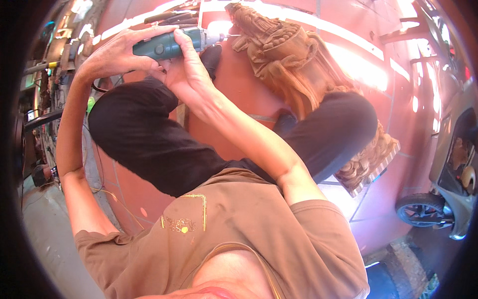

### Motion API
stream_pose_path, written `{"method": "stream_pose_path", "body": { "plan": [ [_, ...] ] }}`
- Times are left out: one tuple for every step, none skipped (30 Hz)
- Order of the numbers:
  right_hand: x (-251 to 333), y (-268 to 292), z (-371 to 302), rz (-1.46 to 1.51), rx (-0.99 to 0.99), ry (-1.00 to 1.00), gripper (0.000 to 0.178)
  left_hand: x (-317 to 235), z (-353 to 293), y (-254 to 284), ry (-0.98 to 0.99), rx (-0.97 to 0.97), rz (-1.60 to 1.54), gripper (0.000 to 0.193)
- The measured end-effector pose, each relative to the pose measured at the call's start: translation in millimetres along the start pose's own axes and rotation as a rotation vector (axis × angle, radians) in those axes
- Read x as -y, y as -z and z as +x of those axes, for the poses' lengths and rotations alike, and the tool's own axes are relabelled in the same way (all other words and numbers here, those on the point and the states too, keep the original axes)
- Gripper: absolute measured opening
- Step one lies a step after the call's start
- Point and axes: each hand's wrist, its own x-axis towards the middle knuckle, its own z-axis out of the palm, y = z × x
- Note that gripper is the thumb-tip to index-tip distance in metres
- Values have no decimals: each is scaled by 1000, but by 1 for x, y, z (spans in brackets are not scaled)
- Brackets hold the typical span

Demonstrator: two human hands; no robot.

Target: The person uses a handheld rotary tool to carve details into a wooden sculpture. They hold the tool with both hands and work on the upper section of the piece while sitting cross-legged on the floor.

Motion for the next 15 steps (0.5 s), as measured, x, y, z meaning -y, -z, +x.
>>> {"method": "stream_pose_path", "body": {
  "plan": [
    [1,-3,-2,14,50,-8,50,-14,-3,9,33,8,-32,75],
    [-3,-8,-6,40,102,-32,50,-28,-12,15,86,22,-64,75],
    [-7,-15,-11,63,153,-55,50,-38,-21,17,99,17,-48,75],
    [-9,-23,-17,34,143,-34,47,-48,-28,19,107,9,-32,74],
    [-11,-28,-25,26,140,-42,46,-58,-35,22,116,-1,-14,73],
    [-13,-29,-32,16,134,-48,46,-68,-41,21,44,-26,47,73],
    [-15,-29,-38,6,126,-53,45,-76,-45,19,-29,-49,106,73],
    [-13,-22,-47,21,137,-67,44,-86,-45,9,64,-68,71,71],
    [-14,-19,-53,28,117,-88,44,-87,-47,1,150,-26,63,71],
    [-13,-14,-58,14,110,-97,44,-91,-45,-2,171,6,-30,71],
    [-12,-4,-62,3,91,-104,43,-92,-41,-10,191,46,-131,71],
    [-11,0,-65,15,87,-112,43,-88,-37,-22,64,-42,-96,73],
    [-9,8,-64,6,59,-106,42,-85,-35,-26,163,24,-82,72],
    [-6,21,-64,-8,14,-99,42,-86,-25,-34,222,60,-128,73],
    [-3,31,-64,-18,-24,-98,41,-84,-17,-44,289,95,-168,74]
  ]
}}
